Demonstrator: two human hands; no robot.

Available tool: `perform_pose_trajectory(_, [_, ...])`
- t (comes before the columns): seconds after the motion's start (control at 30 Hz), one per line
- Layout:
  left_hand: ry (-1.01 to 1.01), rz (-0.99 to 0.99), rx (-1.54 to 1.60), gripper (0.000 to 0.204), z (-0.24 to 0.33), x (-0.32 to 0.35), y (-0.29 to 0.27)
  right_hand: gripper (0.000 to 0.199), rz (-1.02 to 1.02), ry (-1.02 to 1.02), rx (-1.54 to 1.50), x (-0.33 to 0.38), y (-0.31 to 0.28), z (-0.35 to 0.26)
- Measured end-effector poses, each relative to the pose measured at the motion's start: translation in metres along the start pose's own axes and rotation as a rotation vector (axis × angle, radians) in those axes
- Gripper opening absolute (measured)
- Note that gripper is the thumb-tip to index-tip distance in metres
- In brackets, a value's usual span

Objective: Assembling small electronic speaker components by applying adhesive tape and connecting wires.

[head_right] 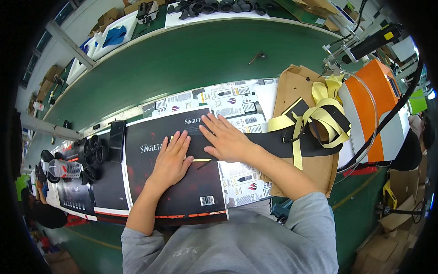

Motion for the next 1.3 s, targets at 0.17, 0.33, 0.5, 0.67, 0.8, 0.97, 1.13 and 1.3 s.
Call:
perform_pose_trajectory(0.17, [-0.079, -0.063, -0.048, 0.065, -0.003, 0.0, 0.0, 0.069, 0.054, -0.032, 0.008, 0.002, 0.0, 0.0])
perform_pose_trajectory(0.33, [-0.112, -0.068, -0.101, 0.066, -0.008, 0.002, 0.005, 0.072, 0.069, -0.044, -0.01, 0.002, 0.005, 0.001])
perform_pose_trajectory(0.5, [-0.087, 0.073, 0.041, 0.053, -0.018, 0.001, 0.006, 0.059, 0.109, -0.064, -0.094, 0.006, -0.006, 0.001])
perform_pose_trajectory(0.67, [-0.084, 0.259, 0.136, 0.041, -0.031, 0.003, -0.001, 0.028, 0.255, -0.218, -0.262, 0.004, -0.017, -0.012])
perform_pose_trajectory(0.8, [-0.158, 0.452, -0.019, 0.036, -0.07, 0.024, -0.042, 0.013, 0.305, -0.166, -0.427, 0.003, -0.018, -0.003])
perform_pose_trajectory(0.97, [-0.814, 0.402, -0.74, 0.06, -0.139, 0.132, -0.115, 0.007, 0.311, 0.005, -0.598, -0.002, -0.017, 0.009])
perform_pose_trajectory(1.13, [-0.99, 0.423, -0.487, 0.065, -0.165, 0.17, -0.106, 0.011, 0.323, 0.063, -0.735, -0.004, -0.013, 0.02])
perform_pose_trajectory(1.3, [-0.447, 0.819, -0.074, 0.059, -0.109, 0.101, -0.098, 0.016, 0.31, 0.194, -0.789, -0.003, -0.019, 0.027])
Point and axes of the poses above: each hand's wrist, its own x-axis away from the middle knuckle, its own y-axis out of the palm, z = x × y, the point moved 4 cm from there along -x, towards the middle knuckle, and after that the axes turned 11 degrees about y, right-handed, at the moved point
